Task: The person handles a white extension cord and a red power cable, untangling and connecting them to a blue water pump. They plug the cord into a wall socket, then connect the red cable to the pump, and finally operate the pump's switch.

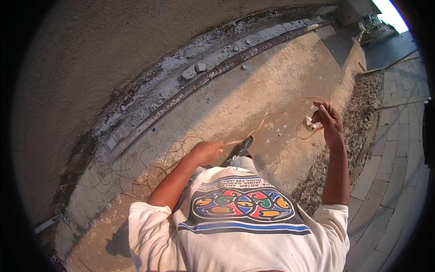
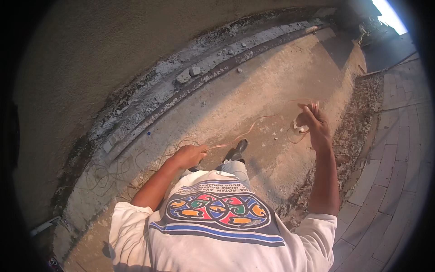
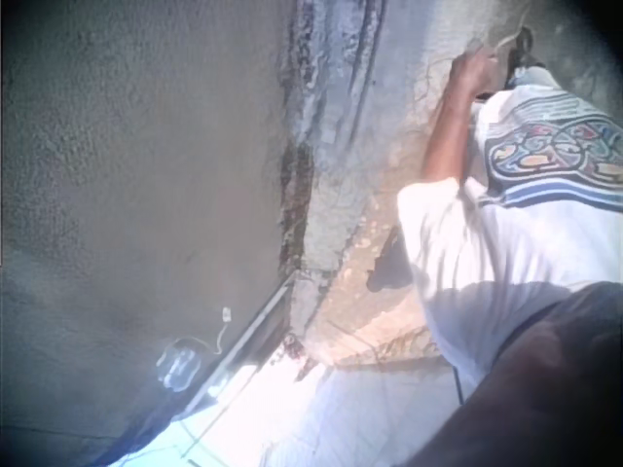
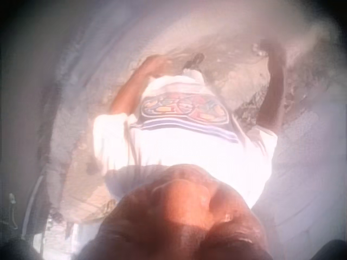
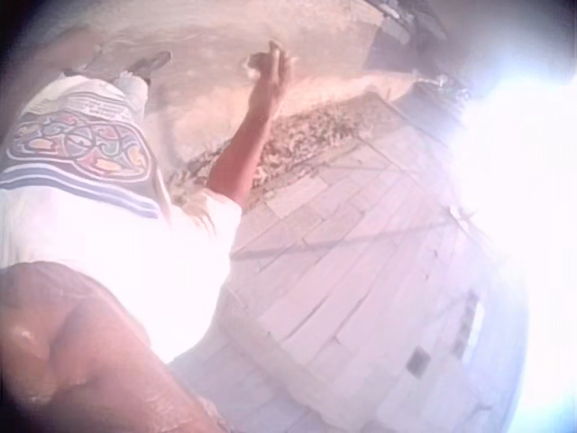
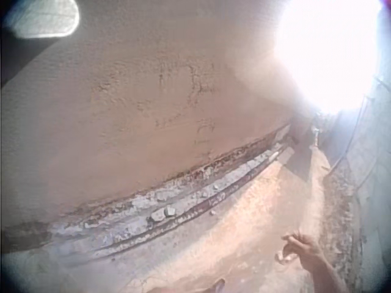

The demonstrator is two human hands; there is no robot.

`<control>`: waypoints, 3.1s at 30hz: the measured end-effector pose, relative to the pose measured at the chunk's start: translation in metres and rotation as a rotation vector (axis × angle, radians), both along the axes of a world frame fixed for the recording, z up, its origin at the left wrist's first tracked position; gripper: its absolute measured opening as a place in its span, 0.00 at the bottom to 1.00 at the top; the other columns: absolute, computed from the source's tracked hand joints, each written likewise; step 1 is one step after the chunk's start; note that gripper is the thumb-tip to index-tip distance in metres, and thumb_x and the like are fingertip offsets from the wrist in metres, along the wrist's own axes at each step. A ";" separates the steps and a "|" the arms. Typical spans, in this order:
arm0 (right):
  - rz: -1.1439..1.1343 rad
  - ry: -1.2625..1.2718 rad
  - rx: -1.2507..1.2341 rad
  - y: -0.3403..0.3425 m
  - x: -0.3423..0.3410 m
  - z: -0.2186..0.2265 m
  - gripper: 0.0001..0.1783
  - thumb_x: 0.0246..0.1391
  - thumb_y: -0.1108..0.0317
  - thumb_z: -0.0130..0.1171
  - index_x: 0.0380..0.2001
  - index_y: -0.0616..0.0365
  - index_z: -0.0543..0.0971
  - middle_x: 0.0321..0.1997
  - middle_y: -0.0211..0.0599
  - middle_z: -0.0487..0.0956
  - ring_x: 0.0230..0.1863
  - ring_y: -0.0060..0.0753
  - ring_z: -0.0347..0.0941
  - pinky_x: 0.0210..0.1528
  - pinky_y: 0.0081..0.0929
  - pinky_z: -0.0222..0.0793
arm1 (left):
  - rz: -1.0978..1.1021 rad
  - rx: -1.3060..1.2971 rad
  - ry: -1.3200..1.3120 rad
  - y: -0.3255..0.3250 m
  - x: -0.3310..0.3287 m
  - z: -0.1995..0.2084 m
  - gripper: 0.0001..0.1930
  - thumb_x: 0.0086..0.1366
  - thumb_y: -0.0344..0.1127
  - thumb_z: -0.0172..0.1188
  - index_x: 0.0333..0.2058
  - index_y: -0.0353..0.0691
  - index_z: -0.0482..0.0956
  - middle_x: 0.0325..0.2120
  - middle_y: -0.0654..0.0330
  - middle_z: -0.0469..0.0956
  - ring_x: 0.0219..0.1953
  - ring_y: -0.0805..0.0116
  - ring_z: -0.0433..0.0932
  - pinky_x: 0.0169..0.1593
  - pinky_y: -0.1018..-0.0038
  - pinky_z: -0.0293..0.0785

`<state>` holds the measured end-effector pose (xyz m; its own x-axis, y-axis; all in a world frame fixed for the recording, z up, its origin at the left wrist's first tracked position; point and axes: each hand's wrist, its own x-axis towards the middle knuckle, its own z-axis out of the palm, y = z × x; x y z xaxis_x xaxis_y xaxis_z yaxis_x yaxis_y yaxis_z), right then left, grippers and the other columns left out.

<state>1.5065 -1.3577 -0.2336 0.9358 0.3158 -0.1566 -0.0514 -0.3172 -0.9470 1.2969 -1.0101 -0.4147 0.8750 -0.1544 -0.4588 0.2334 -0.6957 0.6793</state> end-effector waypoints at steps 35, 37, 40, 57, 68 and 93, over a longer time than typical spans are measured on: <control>0.730 0.474 -0.216 0.012 0.614 -0.164 0.18 0.61 0.56 0.57 0.28 0.62 0.77 0.21 0.34 0.77 0.25 0.28 0.74 0.33 0.29 0.70 | 0.115 -0.338 -0.233 -0.115 0.693 -0.025 0.16 0.54 0.47 0.62 0.31 0.39 0.79 0.26 0.49 0.79 0.33 0.51 0.79 0.38 0.59 0.73; 0.597 0.559 0.083 0.028 0.660 -0.135 0.15 0.63 0.60 0.54 0.23 0.54 0.70 0.13 0.23 0.63 0.15 0.20 0.60 0.24 0.27 0.65 | 0.189 -0.419 -0.168 -0.099 0.688 -0.054 0.18 0.53 0.49 0.66 0.27 0.38 0.76 0.24 0.52 0.77 0.32 0.54 0.76 0.37 0.59 0.69; 0.212 0.550 0.492 0.004 0.762 -0.105 0.13 0.68 0.62 0.46 0.29 0.55 0.70 0.13 0.22 0.58 0.12 0.21 0.54 0.23 0.26 0.67 | 0.463 -0.361 -0.014 -0.079 0.664 -0.088 0.16 0.55 0.47 0.64 0.31 0.39 0.75 0.28 0.50 0.76 0.37 0.53 0.77 0.40 0.58 0.69; 0.484 0.541 0.267 0.060 0.977 -0.158 0.12 0.65 0.61 0.51 0.35 0.59 0.73 0.21 0.28 0.74 0.24 0.24 0.71 0.27 0.24 0.68 | 0.556 0.084 -0.067 -0.186 0.880 -0.034 0.14 0.62 0.41 0.53 0.36 0.37 0.79 0.32 0.48 0.80 0.39 0.47 0.79 0.43 0.56 0.73; 1.062 0.637 -0.038 0.007 1.087 -0.155 0.15 0.58 0.57 0.62 0.27 0.56 0.72 0.13 0.24 0.62 0.13 0.22 0.58 0.17 0.32 0.65 | 0.796 -0.114 -0.236 -0.230 0.890 -0.027 0.17 0.57 0.49 0.59 0.29 0.38 0.77 0.23 0.51 0.75 0.30 0.51 0.76 0.35 0.59 0.68; 1.074 0.811 0.163 0.008 1.077 -0.122 0.11 0.62 0.62 0.55 0.31 0.57 0.71 0.20 0.30 0.68 0.17 0.26 0.62 0.21 0.30 0.66 | 0.768 -0.368 -0.375 -0.247 0.945 -0.046 0.17 0.53 0.46 0.64 0.26 0.36 0.73 0.18 0.54 0.69 0.26 0.62 0.73 0.33 0.64 0.67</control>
